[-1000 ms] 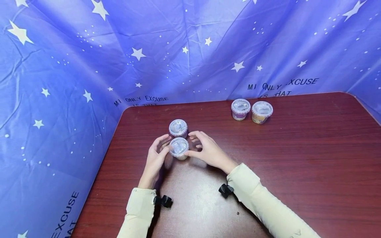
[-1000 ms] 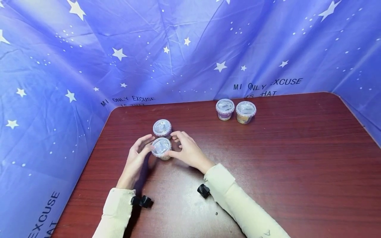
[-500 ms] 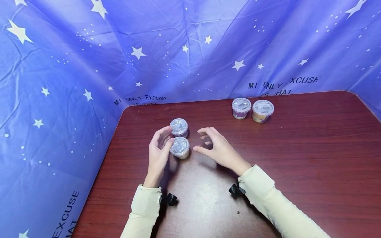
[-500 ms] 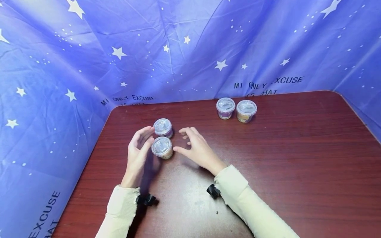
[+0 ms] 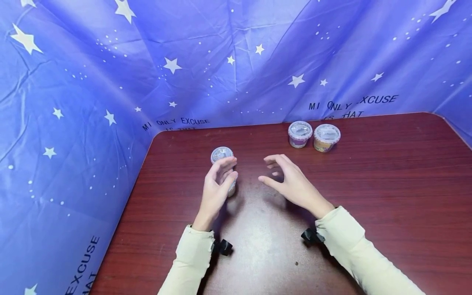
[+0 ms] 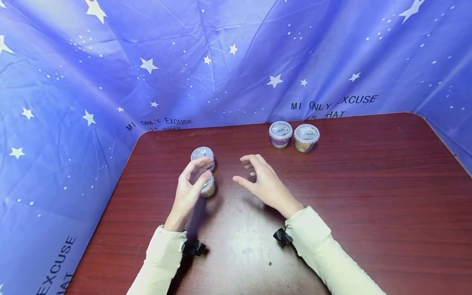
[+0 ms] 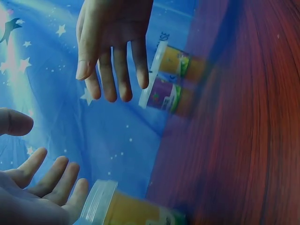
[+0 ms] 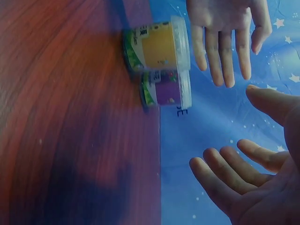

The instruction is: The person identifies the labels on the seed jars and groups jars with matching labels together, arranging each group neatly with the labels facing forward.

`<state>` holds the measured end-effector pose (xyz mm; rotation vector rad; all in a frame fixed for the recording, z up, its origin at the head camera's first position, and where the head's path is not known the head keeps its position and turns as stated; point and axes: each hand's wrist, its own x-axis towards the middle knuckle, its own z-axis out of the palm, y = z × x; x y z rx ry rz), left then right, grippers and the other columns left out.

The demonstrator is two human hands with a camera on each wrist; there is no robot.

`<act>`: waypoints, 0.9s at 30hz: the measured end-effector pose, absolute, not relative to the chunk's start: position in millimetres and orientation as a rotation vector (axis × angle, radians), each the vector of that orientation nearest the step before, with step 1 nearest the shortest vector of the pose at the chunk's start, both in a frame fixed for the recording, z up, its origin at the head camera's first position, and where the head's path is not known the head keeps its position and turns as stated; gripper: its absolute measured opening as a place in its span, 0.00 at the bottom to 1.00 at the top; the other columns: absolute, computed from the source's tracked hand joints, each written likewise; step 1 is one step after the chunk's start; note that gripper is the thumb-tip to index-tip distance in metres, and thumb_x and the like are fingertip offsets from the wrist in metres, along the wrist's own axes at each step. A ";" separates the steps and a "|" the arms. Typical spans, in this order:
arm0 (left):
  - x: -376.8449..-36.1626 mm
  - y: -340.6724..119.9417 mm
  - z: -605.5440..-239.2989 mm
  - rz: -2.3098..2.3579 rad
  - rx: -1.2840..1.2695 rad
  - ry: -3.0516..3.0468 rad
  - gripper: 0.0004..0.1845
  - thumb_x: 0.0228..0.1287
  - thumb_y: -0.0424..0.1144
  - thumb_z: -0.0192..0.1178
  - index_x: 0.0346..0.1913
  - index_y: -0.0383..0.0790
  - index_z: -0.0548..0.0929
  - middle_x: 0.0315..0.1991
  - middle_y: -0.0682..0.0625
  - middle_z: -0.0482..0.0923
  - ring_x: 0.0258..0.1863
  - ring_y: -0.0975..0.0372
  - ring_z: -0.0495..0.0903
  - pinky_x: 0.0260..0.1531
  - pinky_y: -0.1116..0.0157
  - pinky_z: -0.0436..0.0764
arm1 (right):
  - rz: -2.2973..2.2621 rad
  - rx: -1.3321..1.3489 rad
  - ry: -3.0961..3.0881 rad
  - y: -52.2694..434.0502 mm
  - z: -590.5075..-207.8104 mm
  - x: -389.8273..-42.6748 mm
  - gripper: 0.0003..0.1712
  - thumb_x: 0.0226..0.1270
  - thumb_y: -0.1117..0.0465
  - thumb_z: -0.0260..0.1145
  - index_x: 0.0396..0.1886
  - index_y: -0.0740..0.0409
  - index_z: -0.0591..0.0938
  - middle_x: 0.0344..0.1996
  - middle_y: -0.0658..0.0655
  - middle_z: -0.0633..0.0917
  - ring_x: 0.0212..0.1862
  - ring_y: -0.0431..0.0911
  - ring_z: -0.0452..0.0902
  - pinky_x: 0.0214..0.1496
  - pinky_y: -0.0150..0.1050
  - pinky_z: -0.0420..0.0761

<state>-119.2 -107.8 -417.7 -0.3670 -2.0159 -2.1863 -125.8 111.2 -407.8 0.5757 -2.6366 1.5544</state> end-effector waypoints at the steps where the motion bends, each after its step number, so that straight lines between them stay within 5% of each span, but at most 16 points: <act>1: -119.5 -104.8 -417.9 -2.186 -0.378 -2.029 0.20 0.65 0.23 0.58 0.60 0.24 0.74 0.59 0.32 0.76 0.63 0.41 0.72 0.67 0.44 0.68 | 1.548 0.572 -2.635 113.6 -407.7 -126.1 0.27 0.64 0.58 0.72 0.60 0.61 0.74 0.53 0.58 0.78 0.56 0.51 0.78 0.58 0.44 0.81; 16: -126.8 -66.5 -425.5 -2.221 -0.479 -2.128 0.22 0.64 0.24 0.59 0.61 0.23 0.72 0.59 0.35 0.76 0.62 0.44 0.74 0.63 0.44 0.71 | 1.532 0.507 -2.638 144.0 -415.2 -127.3 0.27 0.66 0.60 0.70 0.61 0.64 0.73 0.55 0.62 0.78 0.58 0.58 0.77 0.58 0.48 0.81; 27: -137.4 -41.6 -427.5 -2.196 -0.487 -2.234 0.21 0.65 0.27 0.60 0.61 0.33 0.75 0.59 0.38 0.78 0.61 0.51 0.77 0.64 0.48 0.73 | 1.517 0.434 -2.639 163.2 -423.0 -132.4 0.28 0.68 0.61 0.68 0.62 0.68 0.71 0.54 0.69 0.78 0.53 0.63 0.79 0.56 0.54 0.81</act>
